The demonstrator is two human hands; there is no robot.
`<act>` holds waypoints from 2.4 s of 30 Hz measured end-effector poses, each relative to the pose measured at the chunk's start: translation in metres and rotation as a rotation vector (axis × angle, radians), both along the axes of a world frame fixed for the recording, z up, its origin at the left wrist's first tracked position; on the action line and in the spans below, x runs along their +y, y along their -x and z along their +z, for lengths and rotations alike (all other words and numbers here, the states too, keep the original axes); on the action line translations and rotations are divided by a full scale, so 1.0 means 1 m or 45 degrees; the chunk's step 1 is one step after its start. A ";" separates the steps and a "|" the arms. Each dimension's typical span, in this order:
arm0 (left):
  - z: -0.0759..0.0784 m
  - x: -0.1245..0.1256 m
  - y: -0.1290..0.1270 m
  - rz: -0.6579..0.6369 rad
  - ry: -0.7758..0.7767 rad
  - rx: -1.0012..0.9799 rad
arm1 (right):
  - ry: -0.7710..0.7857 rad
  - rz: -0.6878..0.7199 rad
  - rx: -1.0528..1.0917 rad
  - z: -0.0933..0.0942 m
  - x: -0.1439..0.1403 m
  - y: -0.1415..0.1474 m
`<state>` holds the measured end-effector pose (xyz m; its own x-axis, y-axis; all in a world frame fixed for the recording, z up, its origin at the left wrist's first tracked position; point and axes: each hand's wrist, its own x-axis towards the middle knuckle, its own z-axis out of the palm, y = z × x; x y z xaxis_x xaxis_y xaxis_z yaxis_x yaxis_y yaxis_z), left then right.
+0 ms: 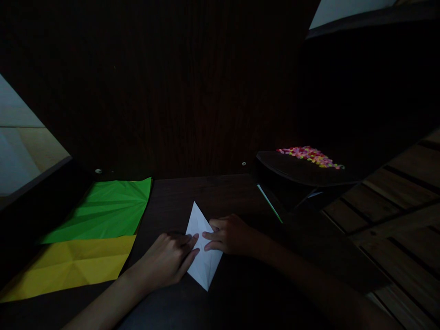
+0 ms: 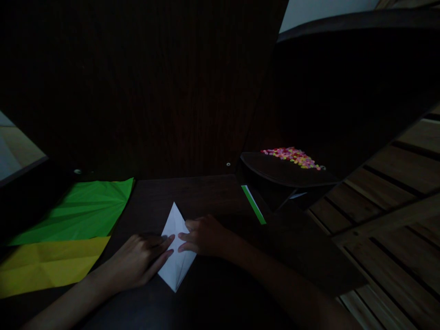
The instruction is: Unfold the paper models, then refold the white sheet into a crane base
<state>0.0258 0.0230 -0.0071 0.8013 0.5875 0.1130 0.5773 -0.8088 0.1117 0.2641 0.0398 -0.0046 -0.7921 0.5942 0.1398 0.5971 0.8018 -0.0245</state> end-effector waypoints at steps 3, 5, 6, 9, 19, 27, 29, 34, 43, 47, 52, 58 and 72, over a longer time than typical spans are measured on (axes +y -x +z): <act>0.000 -0.001 0.000 0.005 0.020 -0.012 | 0.075 -0.040 -0.012 0.005 -0.003 0.001; 0.001 -0.003 0.000 0.007 0.025 -0.003 | 0.136 -0.063 -0.016 0.008 -0.005 0.002; 0.001 -0.003 0.001 0.014 0.021 0.011 | 0.164 -0.073 -0.022 0.009 -0.006 0.002; 0.002 -0.005 0.002 0.029 0.018 0.068 | 0.227 -0.087 -0.044 0.012 -0.009 0.003; 0.004 -0.003 0.003 0.057 0.100 0.081 | 0.285 -0.111 -0.077 0.014 -0.011 0.004; 0.000 -0.005 0.006 -0.096 0.049 -0.019 | 0.293 -0.123 -0.087 0.012 -0.009 0.004; 0.000 -0.005 0.006 -0.134 0.036 -0.066 | 0.292 -0.120 -0.083 0.012 -0.009 0.004; 0.003 -0.004 0.004 -0.179 0.054 -0.121 | 0.311 -0.145 -0.099 0.013 -0.009 0.005; 0.004 -0.003 0.003 -0.218 0.090 -0.120 | 0.288 -0.145 -0.067 0.008 -0.008 0.004; 0.002 -0.005 0.004 -0.150 0.079 -0.093 | 0.303 -0.129 -0.056 0.010 -0.008 0.004; 0.000 -0.004 0.005 -0.111 0.076 -0.085 | 0.286 -0.105 -0.011 0.005 -0.007 0.003; 0.001 0.000 0.003 -0.066 0.095 -0.076 | 0.218 -0.166 0.203 0.000 -0.003 0.002; 0.000 0.004 0.003 -0.113 0.178 -0.310 | 0.203 0.060 0.139 0.004 -0.004 0.004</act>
<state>0.0226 0.0270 -0.0073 0.8093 0.5400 0.2311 0.4478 -0.8219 0.3521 0.2598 0.0360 -0.0004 -0.8050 0.5781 0.1337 0.5457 0.8097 -0.2158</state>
